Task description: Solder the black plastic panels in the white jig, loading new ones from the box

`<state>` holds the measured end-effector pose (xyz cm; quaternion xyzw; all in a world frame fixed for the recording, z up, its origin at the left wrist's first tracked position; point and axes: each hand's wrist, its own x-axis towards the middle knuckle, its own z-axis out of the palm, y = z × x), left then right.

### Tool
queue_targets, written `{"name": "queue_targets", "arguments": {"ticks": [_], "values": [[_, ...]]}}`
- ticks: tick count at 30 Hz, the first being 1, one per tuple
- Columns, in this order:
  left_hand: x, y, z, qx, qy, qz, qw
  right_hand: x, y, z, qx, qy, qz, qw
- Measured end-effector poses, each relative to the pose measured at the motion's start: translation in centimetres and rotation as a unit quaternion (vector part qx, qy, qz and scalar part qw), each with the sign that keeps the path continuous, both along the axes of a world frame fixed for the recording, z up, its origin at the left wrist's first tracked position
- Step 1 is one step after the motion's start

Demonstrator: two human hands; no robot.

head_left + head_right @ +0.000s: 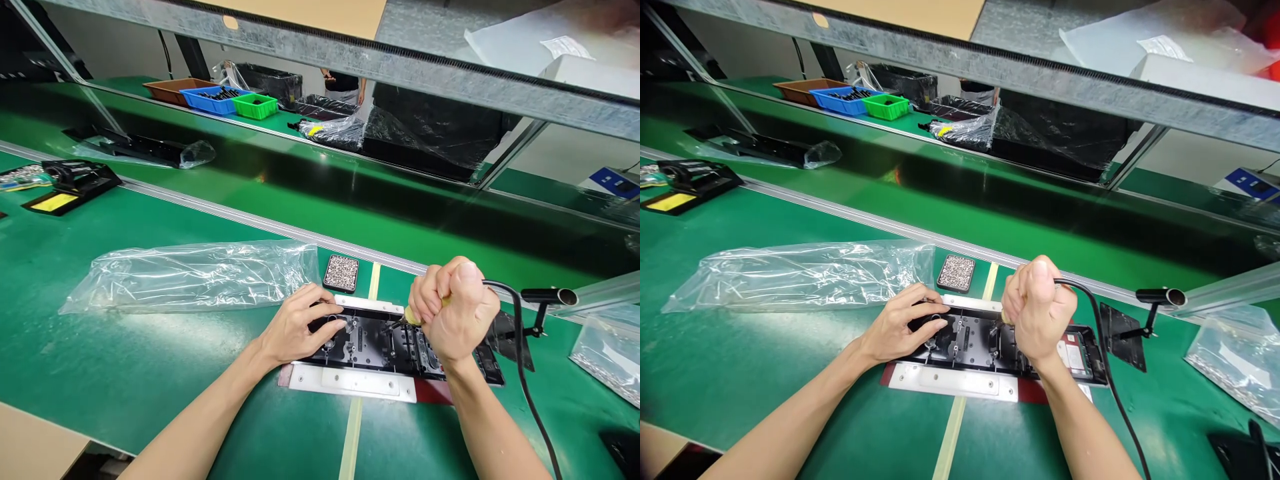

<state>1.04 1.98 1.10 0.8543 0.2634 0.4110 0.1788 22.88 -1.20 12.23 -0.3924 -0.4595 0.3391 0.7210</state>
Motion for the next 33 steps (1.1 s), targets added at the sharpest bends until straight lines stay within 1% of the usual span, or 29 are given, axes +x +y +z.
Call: {"name": "queue_targets", "arguments": {"ticks": [9, 33], "values": [[0.06, 0.03, 0.09, 0.002, 0.001, 0.001, 1.0, 0.01, -0.04, -0.06, 0.0, 0.01, 0.0, 1.0], [0.02, -0.02, -0.01, -0.003, 0.001, -0.003, 1.0, -0.03, -0.15, -0.03, 0.007, 0.0, 0.0, 1.0]]}}
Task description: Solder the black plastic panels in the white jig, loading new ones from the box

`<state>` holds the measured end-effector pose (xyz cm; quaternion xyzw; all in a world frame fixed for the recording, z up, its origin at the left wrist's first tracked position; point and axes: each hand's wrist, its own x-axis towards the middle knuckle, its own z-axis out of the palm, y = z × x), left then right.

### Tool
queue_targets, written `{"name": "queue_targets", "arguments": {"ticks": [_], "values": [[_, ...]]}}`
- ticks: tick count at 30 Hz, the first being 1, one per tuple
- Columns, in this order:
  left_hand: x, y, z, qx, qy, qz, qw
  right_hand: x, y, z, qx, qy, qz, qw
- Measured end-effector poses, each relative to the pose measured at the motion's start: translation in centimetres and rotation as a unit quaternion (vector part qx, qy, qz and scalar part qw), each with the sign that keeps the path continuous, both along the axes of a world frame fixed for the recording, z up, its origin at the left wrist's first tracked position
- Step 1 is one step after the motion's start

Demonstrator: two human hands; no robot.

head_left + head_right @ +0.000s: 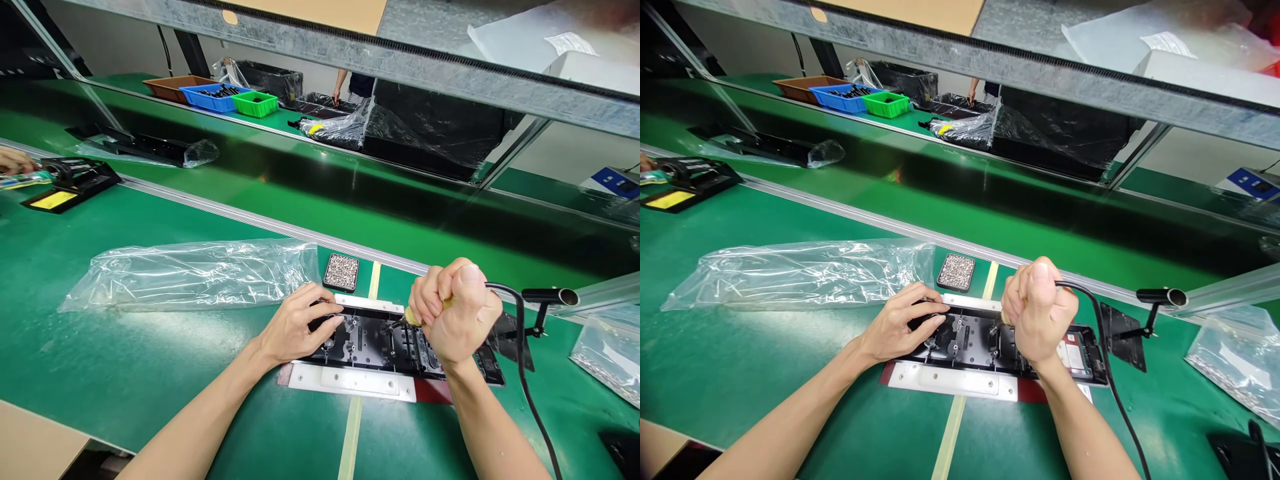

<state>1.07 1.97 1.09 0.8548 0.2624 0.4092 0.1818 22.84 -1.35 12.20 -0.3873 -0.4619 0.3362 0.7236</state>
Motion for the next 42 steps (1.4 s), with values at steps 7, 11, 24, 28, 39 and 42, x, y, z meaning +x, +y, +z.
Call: {"name": "queue_targets", "arguments": {"ticks": [7, 11, 24, 28, 39, 42], "values": [[0.01, 0.01, 0.1, 0.0, 0.001, 0.0, 1.0, 0.06, 0.04, -0.19, 0.0, 0.012, 0.006, 1.0], [0.0, 0.01, 0.17, 0.0, 0.006, 0.0, 1.0, 0.0, -0.02, -0.11, 0.002, 0.008, 0.008, 1.0], [0.01, 0.04, -0.03, 0.007, 0.0, 0.001, 1.0, 0.02, -0.04, -0.3, 0.009, 0.01, 0.016, 1.0], [0.01, 0.04, -0.09, 0.001, 0.0, 0.001, 1.0, 0.03, -0.04, -0.31, 0.01, 0.011, 0.018, 1.0], [0.02, 0.06, -0.17, 0.001, 0.0, -0.002, 1.0, -0.05, 0.04, -0.35, 0.017, 0.007, 0.016, 1.0], [0.08, 0.09, -0.13, 0.001, -0.001, -0.002, 1.0, -0.07, 0.06, -0.29, 0.014, 0.005, 0.017, 1.0]]}}
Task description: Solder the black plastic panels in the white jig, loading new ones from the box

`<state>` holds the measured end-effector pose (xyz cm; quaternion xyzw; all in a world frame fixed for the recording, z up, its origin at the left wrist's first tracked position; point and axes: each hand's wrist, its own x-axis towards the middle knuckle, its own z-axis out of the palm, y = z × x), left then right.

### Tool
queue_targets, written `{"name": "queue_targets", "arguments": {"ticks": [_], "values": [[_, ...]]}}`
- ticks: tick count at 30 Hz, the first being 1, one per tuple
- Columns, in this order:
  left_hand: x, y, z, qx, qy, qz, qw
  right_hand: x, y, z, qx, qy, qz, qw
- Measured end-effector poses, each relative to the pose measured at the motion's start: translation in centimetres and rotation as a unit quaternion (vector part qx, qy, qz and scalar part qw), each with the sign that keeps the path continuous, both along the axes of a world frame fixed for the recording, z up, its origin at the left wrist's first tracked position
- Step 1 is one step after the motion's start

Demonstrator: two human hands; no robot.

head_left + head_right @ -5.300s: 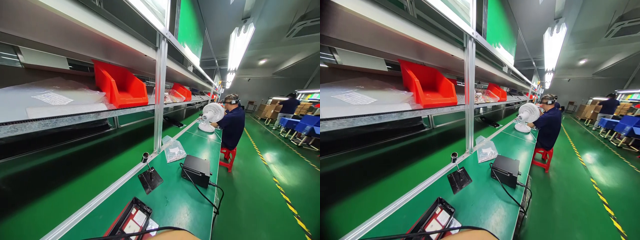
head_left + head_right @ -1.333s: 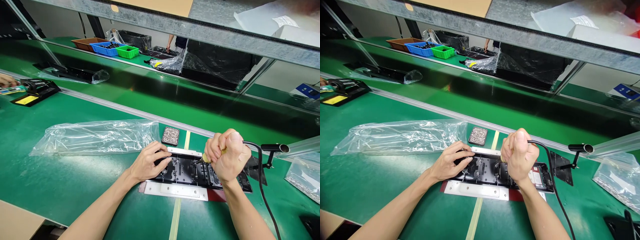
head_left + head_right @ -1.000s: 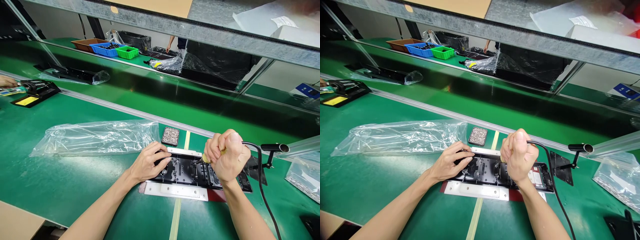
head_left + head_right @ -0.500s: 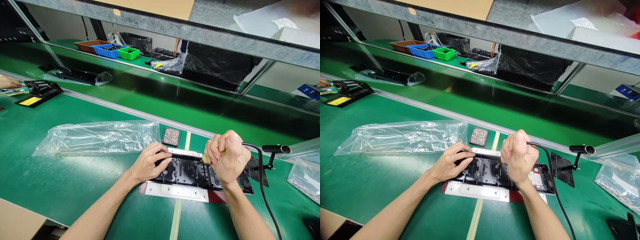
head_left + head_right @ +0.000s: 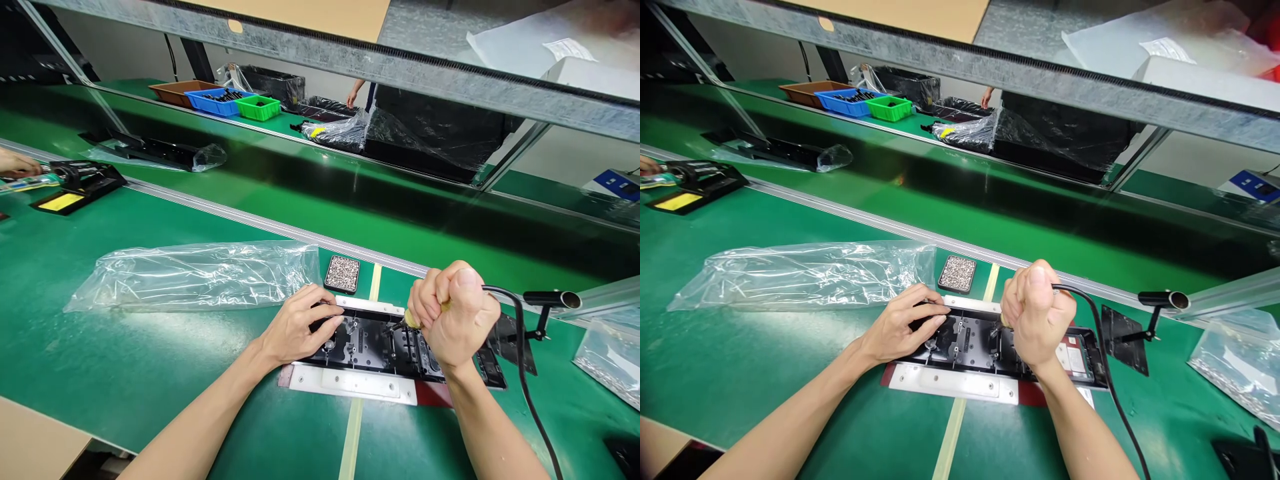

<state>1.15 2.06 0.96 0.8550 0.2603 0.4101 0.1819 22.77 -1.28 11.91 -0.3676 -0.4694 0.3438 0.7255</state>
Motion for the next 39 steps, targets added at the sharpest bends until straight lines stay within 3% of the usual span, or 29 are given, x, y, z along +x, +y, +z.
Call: {"name": "queue_targets", "arguments": {"ticks": [39], "values": [[-0.03, -0.07, 0.17, -0.002, 0.006, 0.0, 1.0, 0.0, -0.17, -0.05, -0.004, 0.001, 0.003, 1.0]]}}
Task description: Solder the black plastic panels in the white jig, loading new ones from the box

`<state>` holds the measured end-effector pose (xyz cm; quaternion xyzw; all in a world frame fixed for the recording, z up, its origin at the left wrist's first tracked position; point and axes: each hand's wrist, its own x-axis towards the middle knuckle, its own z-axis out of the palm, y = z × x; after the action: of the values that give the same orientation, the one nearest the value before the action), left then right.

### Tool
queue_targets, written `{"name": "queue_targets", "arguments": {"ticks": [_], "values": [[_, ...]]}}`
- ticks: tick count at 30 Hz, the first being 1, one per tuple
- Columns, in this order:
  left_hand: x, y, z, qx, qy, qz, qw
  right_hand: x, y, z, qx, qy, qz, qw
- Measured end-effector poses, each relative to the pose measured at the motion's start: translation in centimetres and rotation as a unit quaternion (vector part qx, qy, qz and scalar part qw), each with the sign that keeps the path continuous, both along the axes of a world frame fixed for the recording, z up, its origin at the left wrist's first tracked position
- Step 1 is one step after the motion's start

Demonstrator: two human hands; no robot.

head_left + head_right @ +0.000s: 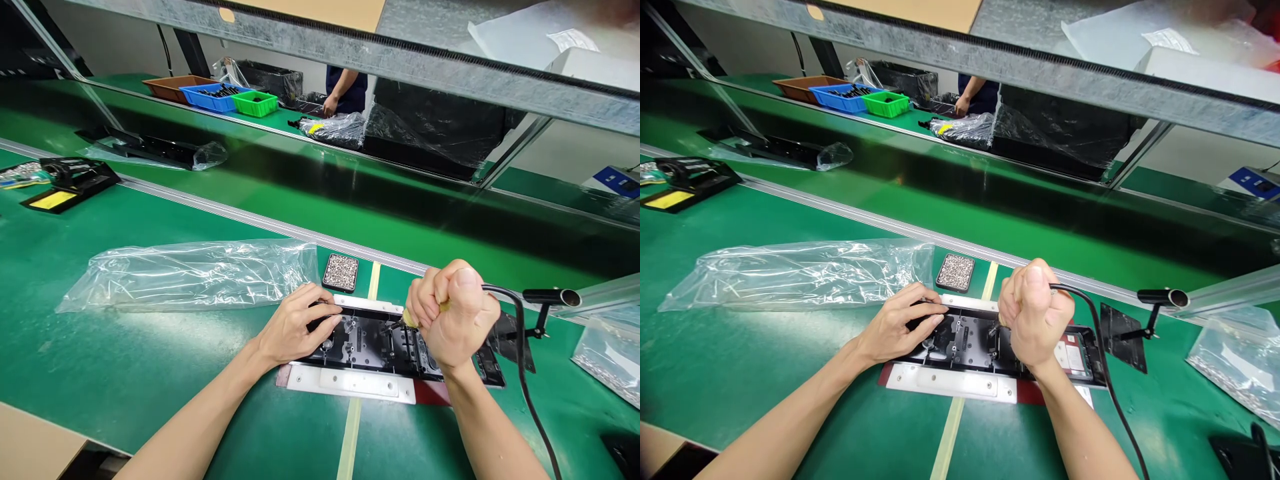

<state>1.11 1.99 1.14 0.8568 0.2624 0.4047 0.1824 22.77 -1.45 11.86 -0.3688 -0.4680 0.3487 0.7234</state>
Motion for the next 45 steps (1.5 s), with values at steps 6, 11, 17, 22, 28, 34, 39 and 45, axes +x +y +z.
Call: {"name": "queue_targets", "arguments": {"ticks": [6, 11, 17, 22, 28, 34, 39, 45], "values": [[-0.02, -0.03, 0.07, -0.001, 0.002, 0.003, 1.0, -0.03, -0.01, 0.03, -0.009, 0.006, -0.007, 1.0], [-0.01, -0.02, 0.11, 0.002, 0.003, 0.002, 1.0, -0.14, 0.01, 0.06, 0.0, 0.005, -0.005, 1.0], [0.0, -0.05, 0.2, 0.003, 0.008, 0.008, 1.0, -0.07, -0.09, 0.06, -0.003, 0.002, -0.005, 1.0], [-0.04, -0.03, 0.17, 0.001, 0.007, 0.005, 1.0, -0.02, -0.11, 0.07, -0.008, 0.001, -0.008, 1.0], [0.01, -0.01, 0.17, 0.005, 0.007, 0.008, 1.0, -0.06, -0.05, 0.14, -0.012, -0.002, -0.01, 1.0], [0.0, -0.01, 0.12, 0.006, 0.01, 0.01, 1.0, 0.03, -0.06, 0.08, -0.001, -0.009, -0.008, 1.0], [-0.04, -0.05, 0.04, 0.0, 0.008, 0.005, 1.0, 0.04, 0.05, 0.02, 0.01, -0.011, -0.006, 1.0], [0.02, 0.0, -0.03, -0.001, 0.004, 0.002, 1.0, -0.03, 0.06, 0.0, 0.008, 0.0, -0.002, 1.0]]}}
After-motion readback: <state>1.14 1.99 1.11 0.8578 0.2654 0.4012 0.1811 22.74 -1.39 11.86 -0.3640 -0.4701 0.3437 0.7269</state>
